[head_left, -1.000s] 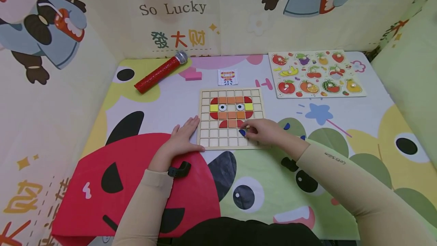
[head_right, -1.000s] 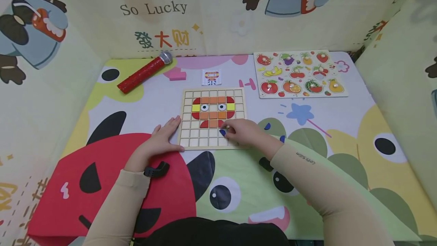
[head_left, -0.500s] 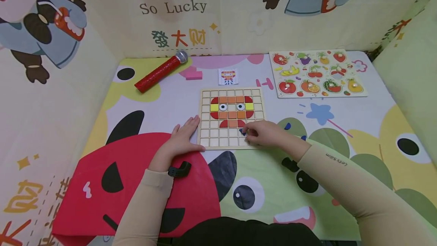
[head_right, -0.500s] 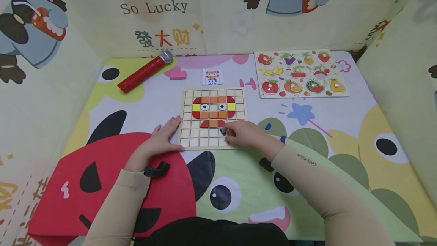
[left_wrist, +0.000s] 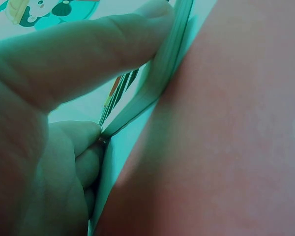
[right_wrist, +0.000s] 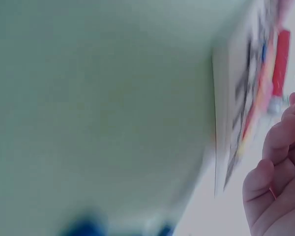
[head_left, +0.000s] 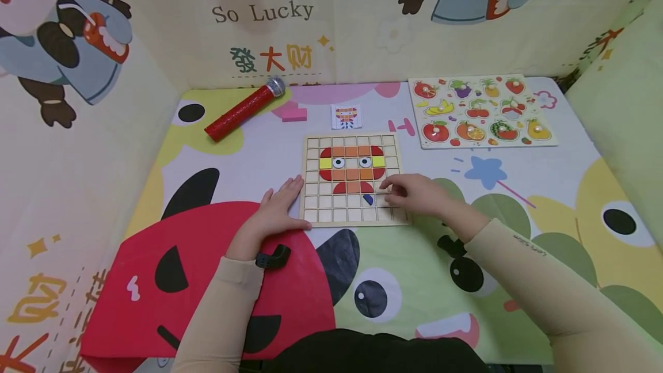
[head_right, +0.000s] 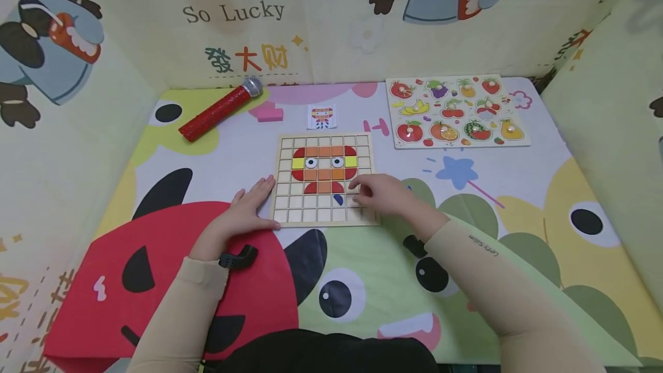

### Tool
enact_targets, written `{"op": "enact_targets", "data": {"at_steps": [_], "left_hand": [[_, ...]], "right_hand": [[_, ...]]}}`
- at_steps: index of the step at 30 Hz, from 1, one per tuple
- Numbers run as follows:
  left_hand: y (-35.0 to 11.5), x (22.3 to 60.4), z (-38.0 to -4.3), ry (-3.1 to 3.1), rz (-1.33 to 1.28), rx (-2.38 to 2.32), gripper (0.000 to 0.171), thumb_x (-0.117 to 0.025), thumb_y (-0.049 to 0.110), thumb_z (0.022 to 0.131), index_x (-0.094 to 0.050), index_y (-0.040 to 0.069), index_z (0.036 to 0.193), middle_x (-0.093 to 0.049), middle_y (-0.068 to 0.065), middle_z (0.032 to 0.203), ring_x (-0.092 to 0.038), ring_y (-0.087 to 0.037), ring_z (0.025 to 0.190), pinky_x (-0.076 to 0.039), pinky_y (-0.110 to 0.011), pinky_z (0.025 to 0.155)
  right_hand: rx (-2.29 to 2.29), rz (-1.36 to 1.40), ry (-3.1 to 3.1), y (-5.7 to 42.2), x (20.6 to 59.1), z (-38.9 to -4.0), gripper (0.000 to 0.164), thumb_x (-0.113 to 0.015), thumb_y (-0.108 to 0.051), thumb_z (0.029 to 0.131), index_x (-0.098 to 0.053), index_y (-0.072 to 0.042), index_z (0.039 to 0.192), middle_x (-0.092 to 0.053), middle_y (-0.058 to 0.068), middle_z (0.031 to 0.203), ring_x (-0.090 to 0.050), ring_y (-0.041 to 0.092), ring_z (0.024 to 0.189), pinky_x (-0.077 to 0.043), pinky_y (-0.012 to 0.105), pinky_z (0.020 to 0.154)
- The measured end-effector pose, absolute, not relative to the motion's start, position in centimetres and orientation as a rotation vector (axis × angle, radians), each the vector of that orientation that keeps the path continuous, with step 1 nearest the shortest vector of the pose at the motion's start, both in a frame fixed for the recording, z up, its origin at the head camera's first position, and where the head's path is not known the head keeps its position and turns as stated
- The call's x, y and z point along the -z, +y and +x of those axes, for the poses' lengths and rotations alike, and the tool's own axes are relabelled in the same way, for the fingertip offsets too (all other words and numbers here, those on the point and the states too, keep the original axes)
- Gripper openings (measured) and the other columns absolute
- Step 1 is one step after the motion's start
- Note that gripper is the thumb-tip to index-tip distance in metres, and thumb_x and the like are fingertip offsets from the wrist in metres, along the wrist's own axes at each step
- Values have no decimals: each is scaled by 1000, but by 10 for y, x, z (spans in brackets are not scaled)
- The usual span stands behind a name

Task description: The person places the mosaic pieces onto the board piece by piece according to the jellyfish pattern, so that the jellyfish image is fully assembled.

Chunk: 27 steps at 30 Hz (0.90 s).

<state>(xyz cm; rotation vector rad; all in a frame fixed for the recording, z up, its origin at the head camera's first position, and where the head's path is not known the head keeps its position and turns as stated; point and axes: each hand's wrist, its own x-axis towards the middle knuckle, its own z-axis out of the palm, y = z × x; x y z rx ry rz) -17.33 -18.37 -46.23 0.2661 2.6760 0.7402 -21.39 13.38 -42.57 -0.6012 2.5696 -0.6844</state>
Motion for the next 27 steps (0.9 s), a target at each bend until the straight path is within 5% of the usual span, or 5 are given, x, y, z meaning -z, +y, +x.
{"op": "enact_targets", "data": {"at_steps": [11, 27], "left_hand": [[-185, 460, -173, 2667, 246, -750, 109, -79, 39, 62, -12, 22, 147, -13, 1, 154, -7, -22, 141, -4, -55, 110], [-184, 460, -173, 2655, 252, -756, 109, -79, 40, 63, -11, 23, 147, -12, 1, 154, -7, -22, 141, -3, -56, 110]], "right_hand": [[526, -499, 2711, 210, 419, -216, 31, -61, -25, 85, -59, -7, 111, -57, 4, 79, -48, 16, 67, -40, 27, 58], [414, -446, 2691, 215, 434, -217, 39, -65, -33, 82, -58, -8, 112, -58, 3, 82, -49, 17, 69, -40, 28, 59]]}}
